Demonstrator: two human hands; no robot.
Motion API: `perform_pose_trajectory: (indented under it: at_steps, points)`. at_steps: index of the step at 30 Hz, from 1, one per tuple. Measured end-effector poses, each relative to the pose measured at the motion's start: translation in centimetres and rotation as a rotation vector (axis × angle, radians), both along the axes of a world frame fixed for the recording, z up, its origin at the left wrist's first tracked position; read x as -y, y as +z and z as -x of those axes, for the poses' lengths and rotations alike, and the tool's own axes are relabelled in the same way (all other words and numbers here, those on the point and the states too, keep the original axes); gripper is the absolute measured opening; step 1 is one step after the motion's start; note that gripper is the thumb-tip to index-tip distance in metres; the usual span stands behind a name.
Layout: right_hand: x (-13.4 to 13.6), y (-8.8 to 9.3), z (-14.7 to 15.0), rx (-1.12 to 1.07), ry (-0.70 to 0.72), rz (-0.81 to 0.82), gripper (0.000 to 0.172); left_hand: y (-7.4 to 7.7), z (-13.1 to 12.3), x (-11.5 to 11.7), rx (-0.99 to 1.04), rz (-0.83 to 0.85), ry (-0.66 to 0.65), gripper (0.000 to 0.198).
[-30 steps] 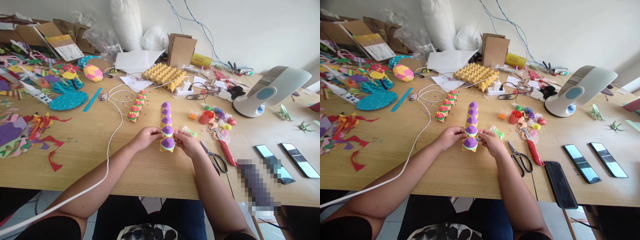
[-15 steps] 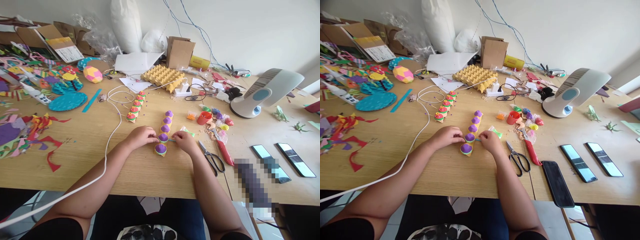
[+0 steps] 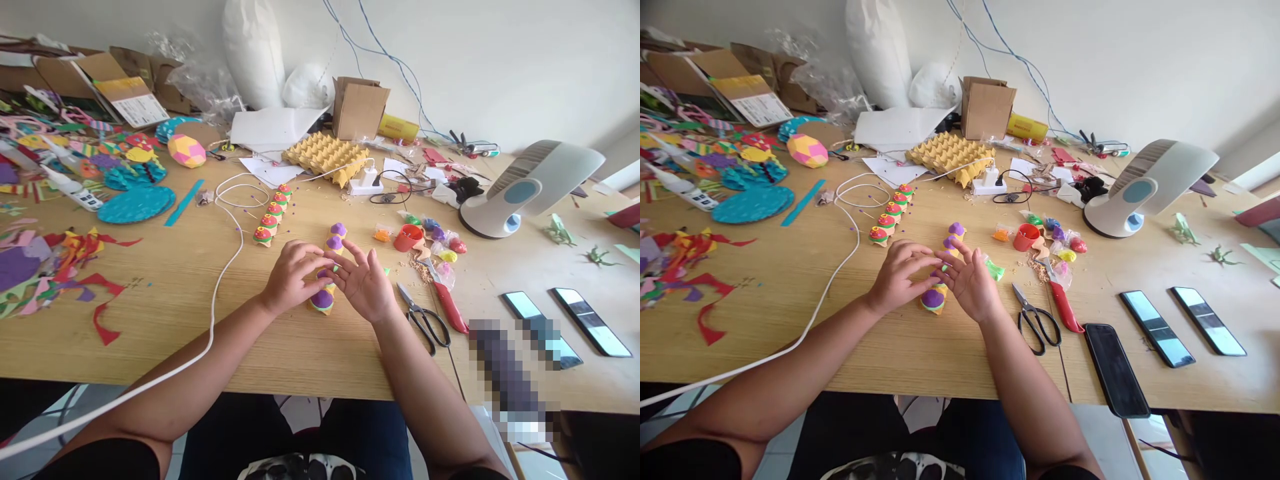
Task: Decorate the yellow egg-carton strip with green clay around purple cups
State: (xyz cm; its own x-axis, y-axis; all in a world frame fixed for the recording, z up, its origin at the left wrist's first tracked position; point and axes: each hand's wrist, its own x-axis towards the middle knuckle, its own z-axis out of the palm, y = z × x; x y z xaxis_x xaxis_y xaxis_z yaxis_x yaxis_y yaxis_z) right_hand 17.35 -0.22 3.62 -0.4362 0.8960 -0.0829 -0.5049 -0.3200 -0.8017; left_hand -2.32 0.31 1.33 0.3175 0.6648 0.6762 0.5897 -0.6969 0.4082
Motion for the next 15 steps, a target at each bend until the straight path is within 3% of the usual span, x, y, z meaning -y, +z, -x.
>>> perform_pose_trajectory:
  at_steps: [4, 7, 11, 15]
  points:
    - [0.38, 0.02, 0.32, -0.019, 0.087, -0.018, 0.060, -0.12, -0.11, -0.03, -0.024, -0.091, 0.004, 0.020]
    - [0.33, -0.22, 0.33, 0.024, 0.074, -0.042, 0.058, -0.09, -0.12, 0.07, -0.004, -0.118, 0.014, 0.014]
    - [0.20, -0.42, -0.02, 0.358, -0.023, -0.187, 0.040, 0.06, -0.21, 0.32, 0.030, -0.138, 0.025, 0.011]
    - [0.19, -0.55, -0.35, 0.513, 0.073, -0.273, 0.035, -0.01, -0.38, 0.50, 0.038, -0.152, 0.012, 0.012]
